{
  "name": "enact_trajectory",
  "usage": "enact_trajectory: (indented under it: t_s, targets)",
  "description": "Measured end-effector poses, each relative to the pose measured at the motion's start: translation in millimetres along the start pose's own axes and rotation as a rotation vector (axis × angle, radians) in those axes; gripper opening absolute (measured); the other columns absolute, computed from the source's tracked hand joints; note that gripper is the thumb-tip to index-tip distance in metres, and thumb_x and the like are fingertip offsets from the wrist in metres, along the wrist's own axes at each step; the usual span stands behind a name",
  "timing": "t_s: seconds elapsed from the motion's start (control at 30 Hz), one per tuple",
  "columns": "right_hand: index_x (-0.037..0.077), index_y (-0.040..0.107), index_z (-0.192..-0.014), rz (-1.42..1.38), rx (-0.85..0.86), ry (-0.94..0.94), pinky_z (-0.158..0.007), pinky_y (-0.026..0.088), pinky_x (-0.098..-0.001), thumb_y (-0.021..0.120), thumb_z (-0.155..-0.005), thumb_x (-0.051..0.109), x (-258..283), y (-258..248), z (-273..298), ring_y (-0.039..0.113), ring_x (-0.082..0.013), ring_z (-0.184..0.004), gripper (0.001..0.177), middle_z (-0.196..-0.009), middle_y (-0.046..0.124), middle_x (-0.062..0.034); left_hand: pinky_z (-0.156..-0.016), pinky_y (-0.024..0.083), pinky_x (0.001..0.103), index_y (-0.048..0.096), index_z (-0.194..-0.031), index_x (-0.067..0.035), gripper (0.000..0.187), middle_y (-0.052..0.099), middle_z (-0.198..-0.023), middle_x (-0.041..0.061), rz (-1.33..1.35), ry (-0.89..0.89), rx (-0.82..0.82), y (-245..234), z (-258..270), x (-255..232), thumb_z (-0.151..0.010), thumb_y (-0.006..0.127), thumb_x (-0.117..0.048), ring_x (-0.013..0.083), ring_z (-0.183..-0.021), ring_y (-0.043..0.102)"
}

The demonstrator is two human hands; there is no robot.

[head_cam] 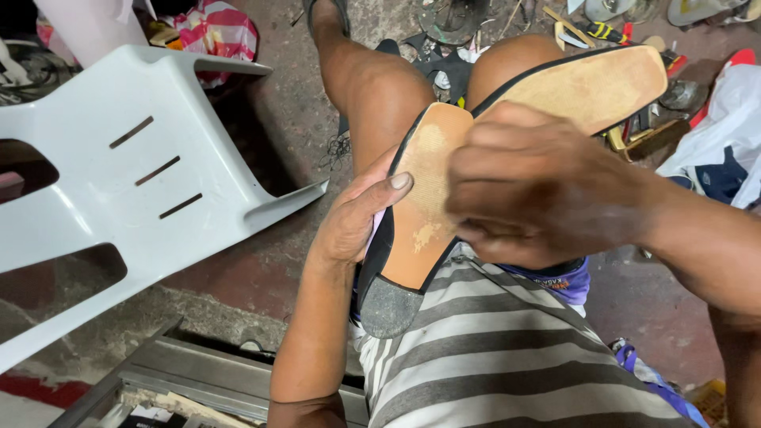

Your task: The person sits on the floor and repairs a black high-heeled shoe by attaching a new sole. They use a small wooden stick to apply adhesive to the shoe's bottom and press the sole into place, then use a brush to apply a finishing substance.

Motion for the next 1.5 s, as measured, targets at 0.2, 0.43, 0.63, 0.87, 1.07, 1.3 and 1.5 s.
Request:
enact_trajectory:
  t_s: [0.2, 0.43, 0.63, 0.87, 1.07, 1.3, 1.5]
  targets:
    - [0.010, 0.058, -0.086, -0.032, 0.009, -0.091, -0.077, 0.044, -0.0409, 0.079, -0.075, 0.015, 2.0, 14.0, -19.0, 0.056, -0.0254, -0.081, 0.024, -0.085, 0.051, -0.0040, -0.115, 0.044, 0.037, 0.031, -0.162, 0.004, 0.068, 0.052, -0.149, 0.019, 0.018, 0.009, 0.032, -2.5, -2.1, 3.1, -0.105, 0.058, -0.019, 0.0241, -0.133, 0.056]
    - [0.010, 0.058, -0.084, -0.001, 0.006, -0.095, -0.077, 0.044, -0.0404, 0.078, -0.076, 0.014, -2.0, 19.3, -13.8, 0.056, -0.0257, -0.082, 0.022, -0.084, 0.052, -0.0038, -0.119, 0.042, 0.036, 0.031, -0.162, 0.006, 0.069, 0.051, -0.152, 0.018, 0.006, 0.007, 0.053, -2.2, -2.5, 3.2, -0.104, 0.059, -0.020, 0.0233, -0.138, 0.054]
    - [0.010, 0.058, -0.083, 0.014, -0.005, -0.091, -0.076, 0.043, -0.0401, 0.078, -0.077, 0.014, -1.4, 19.3, -10.5, 0.056, -0.0250, -0.082, 0.021, -0.083, 0.051, -0.0035, -0.119, 0.042, 0.035, 0.033, -0.161, 0.006, 0.069, 0.051, -0.151, 0.018, -0.015, 0.005, 0.067, -1.1, -6.4, 4.7, -0.105, 0.061, -0.022, 0.0224, -0.138, 0.053]
    - [0.011, 0.058, -0.082, 0.014, -0.001, -0.079, -0.075, 0.042, -0.0400, 0.077, -0.078, 0.015, -1.3, 19.7, -7.1, 0.055, -0.0245, -0.080, 0.020, -0.082, 0.050, -0.0033, -0.118, 0.043, 0.035, 0.034, -0.160, 0.006, 0.068, 0.052, -0.149, 0.018, -0.058, -0.001, 0.057, 1.3, -6.5, 4.1, -0.105, 0.060, -0.022, 0.0222, -0.137, 0.054]
    - [0.010, 0.058, -0.083, 0.003, -0.004, -0.080, -0.077, 0.043, -0.0406, 0.076, -0.077, 0.015, -1.9, 19.8, -6.5, 0.055, -0.0250, -0.081, 0.020, -0.083, 0.051, -0.0036, -0.117, 0.044, 0.035, 0.033, -0.160, 0.006, 0.069, 0.053, -0.149, 0.019, -0.061, -0.010, 0.057, 4.4, -7.1, 1.7, -0.104, 0.061, -0.023, 0.0228, -0.136, 0.055]
    - [0.010, 0.058, -0.082, 0.015, 0.020, -0.073, -0.077, 0.043, -0.0412, 0.075, -0.078, 0.015, -1.2, 20.3, -6.0, 0.055, -0.0252, -0.081, 0.019, -0.082, 0.050, -0.0040, -0.118, 0.043, 0.035, 0.033, -0.161, 0.006, 0.070, 0.052, -0.150, 0.017, -0.053, -0.005, 0.067, 5.2, -6.3, 2.7, -0.104, 0.062, -0.023, 0.0219, -0.138, 0.053]
    - [0.010, 0.058, -0.082, 0.009, 0.027, -0.066, -0.078, 0.043, -0.0414, 0.075, -0.077, 0.015, 0.4, 20.2, -5.9, 0.056, -0.0251, -0.081, 0.019, -0.082, 0.050, -0.0036, -0.119, 0.042, 0.034, 0.034, -0.161, 0.007, 0.070, 0.052, -0.150, 0.016, -0.073, 0.011, 0.060, 3.1, -5.6, 4.1, -0.104, 0.062, -0.024, 0.0214, -0.138, 0.053]
Point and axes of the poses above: each hand's wrist, its own z-axis away from the middle knuckle, its own y-axis out of the palm, x = y × z, the point moved 2 cm from there along -z, towards the middle knuckle
